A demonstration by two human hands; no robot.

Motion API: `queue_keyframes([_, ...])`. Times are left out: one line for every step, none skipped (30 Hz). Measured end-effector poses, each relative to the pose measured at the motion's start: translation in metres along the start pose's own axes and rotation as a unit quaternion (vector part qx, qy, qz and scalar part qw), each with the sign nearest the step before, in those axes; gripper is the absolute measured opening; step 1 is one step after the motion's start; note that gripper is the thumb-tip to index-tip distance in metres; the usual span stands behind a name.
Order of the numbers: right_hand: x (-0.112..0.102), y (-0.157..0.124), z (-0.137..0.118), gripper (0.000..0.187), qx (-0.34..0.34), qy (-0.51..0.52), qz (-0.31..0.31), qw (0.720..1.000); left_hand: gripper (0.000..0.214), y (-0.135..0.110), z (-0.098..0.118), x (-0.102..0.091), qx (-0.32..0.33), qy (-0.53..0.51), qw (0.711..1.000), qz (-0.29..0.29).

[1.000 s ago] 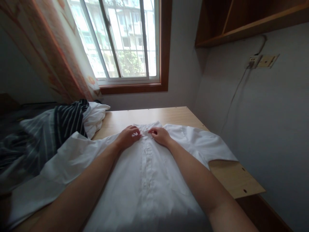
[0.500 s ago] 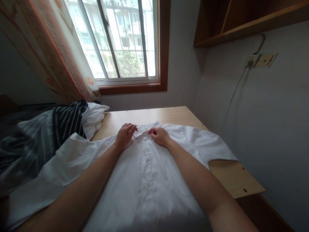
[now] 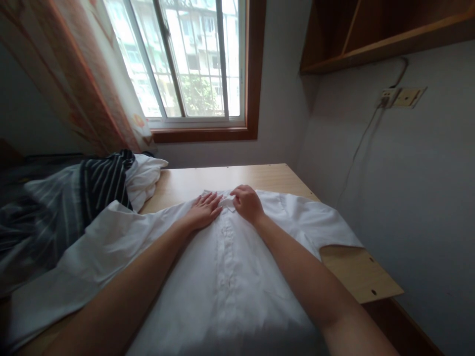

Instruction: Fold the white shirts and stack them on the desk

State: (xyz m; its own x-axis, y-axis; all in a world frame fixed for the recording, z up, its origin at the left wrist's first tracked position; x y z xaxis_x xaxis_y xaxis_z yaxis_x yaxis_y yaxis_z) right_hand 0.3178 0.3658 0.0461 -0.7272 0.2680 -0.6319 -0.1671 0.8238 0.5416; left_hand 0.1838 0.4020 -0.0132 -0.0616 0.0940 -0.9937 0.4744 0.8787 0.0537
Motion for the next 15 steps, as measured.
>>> queue_keyframes([0.014,-0.003,-0.003,0.032,0.0,-0.015,-0.054,0.998,0.063,-0.001,-0.001,-0.001,-0.006,0.002,1.0,-0.001])
queue_keyframes([0.028,-0.007,-0.003,0.035,0.012,-0.033,-0.105,0.994,0.064,-0.001,-0.001,-0.002,-0.011,0.002,1.0,0.0])
queue_keyframes([0.04,-0.011,0.0,0.041,0.034,-0.052,-0.145,0.988,0.065,-0.002,-0.002,-0.003,-0.015,0.002,1.0,0.001])
queue_keyframes([0.049,-0.016,0.005,0.051,0.062,-0.069,-0.174,0.98,0.066,-0.002,-0.003,-0.004,-0.019,0.002,1.0,0.002])
queue_keyframes([0.056,-0.021,0.009,0.06,0.091,-0.082,-0.192,0.974,0.067,-0.002,-0.003,-0.004,-0.022,0.002,1.0,0.002])
queue_keyframes([0.061,-0.024,0.014,0.067,0.118,-0.091,-0.203,0.968,0.068,-0.002,-0.004,-0.003,-0.025,0.002,1.0,0.0])
queue_keyframes([0.064,-0.027,0.018,0.07,0.14,-0.095,-0.211,0.963,0.069,-0.002,-0.005,-0.002,-0.027,0.002,1.0,-0.004])
queue_keyframes([0.066,-0.029,0.021,0.072,0.155,-0.097,-0.218,0.959,0.07,-0.001,-0.006,-0.001,-0.029,0.003,1.0,-0.007])
queue_keyframes([0.067,-0.029,0.023,0.073,0.164,-0.099,-0.223,0.956,0.071,0.0,-0.006,0.0,-0.031,0.005,0.999,-0.01])
queue_keyframes([0.068,-0.028,0.024,0.073,0.169,-0.101,-0.228,0.953,0.071,0.001,-0.008,0.001,-0.032,0.006,0.999,-0.013])
queue_keyframes([0.069,-0.027,0.026,0.074,0.173,-0.103,-0.235,0.951,0.071,0.003,-0.009,0.002,-0.033,0.007,0.999,-0.014])
queue_keyframes([0.069,-0.025,0.027,0.075,0.174,-0.105,-0.242,0.949,0.071,0.005,-0.01,0.003,-0.034,0.008,0.999,-0.015])
queue_keyframes([0.07,-0.023,0.028,0.075,0.173,-0.106,-0.249,0.947,0.071,0.007,-0.012,0.003,-0.034,0.009,0.999,-0.015])
queue_keyframes([0.071,-0.02,0.029,0.075,0.173,-0.106,-0.254,0.946,0.071,0.009,-0.014,0.003,-0.034,0.008,0.999,-0.015])
queue_keyframes([0.071,-0.017,0.03,0.075,0.172,-0.106,-0.257,0.945,0.072,0.012,-0.016,0.003,-0.034,0.006,0.999,-0.015])
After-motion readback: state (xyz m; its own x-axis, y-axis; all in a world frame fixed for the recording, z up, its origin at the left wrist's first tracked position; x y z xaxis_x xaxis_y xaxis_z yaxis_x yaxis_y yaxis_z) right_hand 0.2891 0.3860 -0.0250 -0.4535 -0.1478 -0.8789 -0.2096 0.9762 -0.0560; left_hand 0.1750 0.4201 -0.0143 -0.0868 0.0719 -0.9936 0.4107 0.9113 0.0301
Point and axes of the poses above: each hand's wrist, its own y-axis towards the middle knuckle, its own x-axis out of the palm, z = x × y, the point moved 10 cm from there along y, towards the middle knuckle, and after that the axes turned 12 degrees about y, right-handed, at the moved point
